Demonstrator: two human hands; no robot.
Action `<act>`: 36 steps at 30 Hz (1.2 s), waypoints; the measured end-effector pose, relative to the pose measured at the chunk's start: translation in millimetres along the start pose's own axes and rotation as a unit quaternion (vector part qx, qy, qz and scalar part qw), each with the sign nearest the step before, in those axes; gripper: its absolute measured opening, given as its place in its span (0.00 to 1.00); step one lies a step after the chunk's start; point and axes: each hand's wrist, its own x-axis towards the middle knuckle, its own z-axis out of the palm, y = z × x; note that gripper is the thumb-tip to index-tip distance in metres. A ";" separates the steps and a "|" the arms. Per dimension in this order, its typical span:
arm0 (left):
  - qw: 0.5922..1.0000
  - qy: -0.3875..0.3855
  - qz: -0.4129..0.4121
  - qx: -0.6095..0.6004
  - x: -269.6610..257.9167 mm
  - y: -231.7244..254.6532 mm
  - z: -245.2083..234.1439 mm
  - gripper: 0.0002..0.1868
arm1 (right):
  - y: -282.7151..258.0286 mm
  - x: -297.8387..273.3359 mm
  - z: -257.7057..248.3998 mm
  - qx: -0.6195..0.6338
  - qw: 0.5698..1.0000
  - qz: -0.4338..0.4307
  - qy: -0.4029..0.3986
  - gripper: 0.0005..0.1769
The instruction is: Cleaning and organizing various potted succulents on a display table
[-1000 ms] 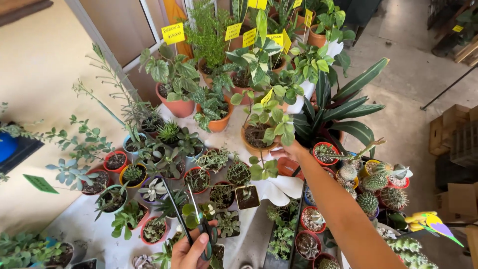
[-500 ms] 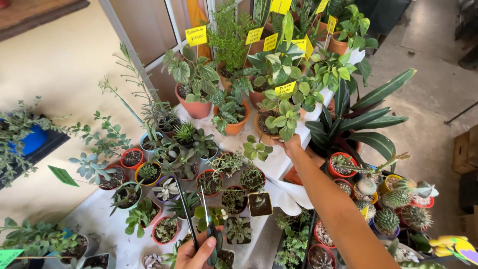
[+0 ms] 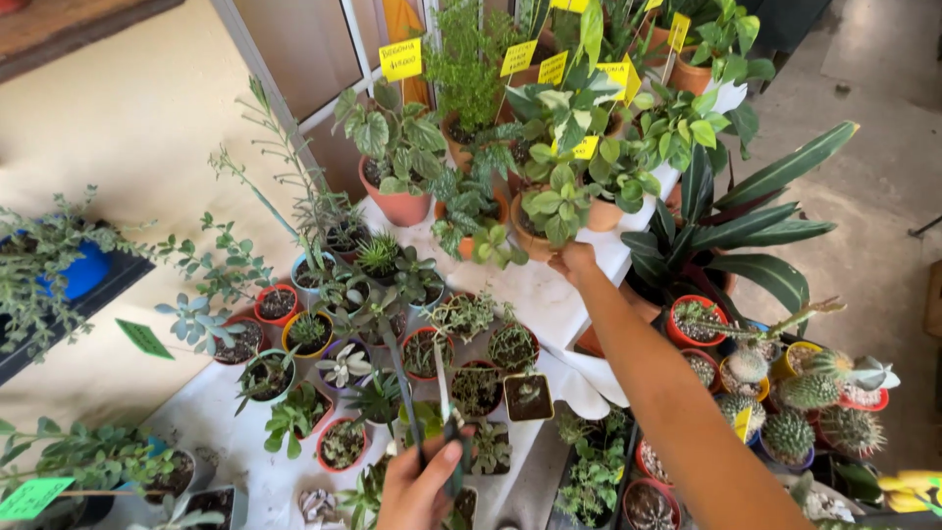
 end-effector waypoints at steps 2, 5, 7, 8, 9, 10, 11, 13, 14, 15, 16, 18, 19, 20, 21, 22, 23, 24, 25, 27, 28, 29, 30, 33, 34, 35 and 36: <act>0.997 -0.058 0.049 -0.013 12.6 -4.6 10.0 0.23 | 11.2 -7.7 -11.7 0.000 1.000 0.004 0.005 0.23; 0.981 -0.151 0.112 0.051 28.1 9.5 35.3 0.20 | 12.7 -63.7 -30.1 -0.018 0.999 -0.027 -0.026 0.25; 0.967 -0.183 0.124 0.129 41.4 20.3 62.0 0.18 | 4.6 -122.4 -41.5 -0.035 0.996 -0.060 -0.062 0.27; 0.970 -0.155 0.154 0.105 50.7 21.4 78.8 0.17 | -0.7 -154.4 -47.5 0.000 0.988 -0.095 -0.121 0.25; 0.972 -0.126 0.179 0.084 58.4 20.6 94.9 0.18 | -2.5 -187.7 -53.5 0.036 0.975 -0.127 -0.178 0.24; 0.972 -0.134 0.173 0.090 62.7 25.3 105.9 0.18 | -7.0 -213.3 -57.9 0.041 0.977 -0.124 -0.168 0.24; 0.966 -0.148 0.181 0.112 67.5 29.1 116.6 0.19 | -10.8 -238.4 -61.2 0.052 0.967 -0.143 -0.206 0.25; 0.958 -0.168 0.186 0.138 74.9 32.4 138.0 0.21 | -9.3 -258.7 -69.0 0.066 0.956 -0.162 -0.235 0.27; 0.950 -0.187 0.194 0.156 77.3 32.4 148.1 0.20 | -3.5 -254.6 -73.8 0.060 0.952 -0.183 -0.237 0.23; 0.942 -0.204 0.203 0.172 80.4 33.9 157.7 0.20 | 0.7 -249.3 -76.8 0.053 0.947 -0.204 -0.241 0.19; 0.941 -0.209 0.201 0.174 91.9 28.1 164.2 0.20 | 4.6 -243.2 -82.8 0.054 0.948 -0.204 -0.236 0.19; 0.935 -0.180 0.180 0.248 117.3 18.7 176.4 0.21 | 9.9 -228.1 -91.4 0.054 0.957 -0.208 -0.194 0.15; 0.935 -0.181 0.180 0.247 127.1 19.8 178.9 0.21 | 15.5 -210.0 -103.5 0.053 0.957 -0.209 -0.193 0.15; 0.927 -0.176 0.182 0.277 137.2 21.3 181.3 0.25 | 20.8 -191.6 -115.1 0.040 0.971 -0.205 -0.118 0.16; 0.919 -0.169 0.184 0.305 148.3 24.0 183.7 0.30 | 24.7 -171.9 -125.7 0.026 0.978 -0.201 -0.044 0.16; 0.919 -0.169 0.185 0.304 201.4 4.4 183.9 0.30 | 33.7 -149.2 -141.1 0.024 0.978 -0.202 -0.044 0.16; 0.911 -0.162 0.182 0.333 252.6 -11.7 188.3 0.29 | 39.2 -125.0 -155.6 0.023 0.981 -0.191 0.010 0.20; 0.901 -0.155 0.180 0.362 302.9 -24.6 202.4 0.29 | 44.1 -100.2 -170.0 0.022 0.981 -0.179 0.064 0.24; 0.901 -0.154 0.183 0.361 323.8 -29.2 207.4 0.29 | 37.4 -106.6 -166.5 0.022 0.981 -0.182 0.063 0.24; 0.823 -0.116 0.230 0.507 367.9 -38.4 216.9 0.21 | 27.0 -118.2 -159.1 0.000 0.990 -0.117 0.084 0.18; 0.821 -0.115 0.233 0.508 383.1 -43.6 220.8 0.21 | 32.8 -101.6 -157.8 0.003 0.989 -0.119 0.084 0.18; 0.801 -0.115 0.226 0.542 397.8 -50.6 226.0 0.19 | 39.1 -85.5 -158.2 -0.029 0.990 -0.092 0.101 0.19; 0.780 -0.114 0.220 0.574 413.0 -57.2 231.3 0.19 | 45.0 -68.9 -158.5 -0.061 0.989 -0.066 0.119 0.20; 0.780 -0.073 0.214 0.583 383.2 -36.6 236.3 0.19 | 53.7 -36.9 -139.8 -0.107 0.983 -0.043 0.141 0.25; 0.779 -0.074 0.215 0.584 388.5 -35.7 237.7 0.19 | 56.2 -28.7 -133.6 -0.106 0.983 -0.044 0.142 0.25; 0.781 -0.068 0.210 0.584 393.8 -35.2 238.1 0.19 | 59.4 -20.7 -126.8 -0.108 0.983 -0.041 0.139 0.26; 0.784 -0.062 0.205 0.583 398.9 -34.9 238.2 0.19 | 62.8 -13.1 -119.8 -0.110 0.984 -0.039 0.137 0.28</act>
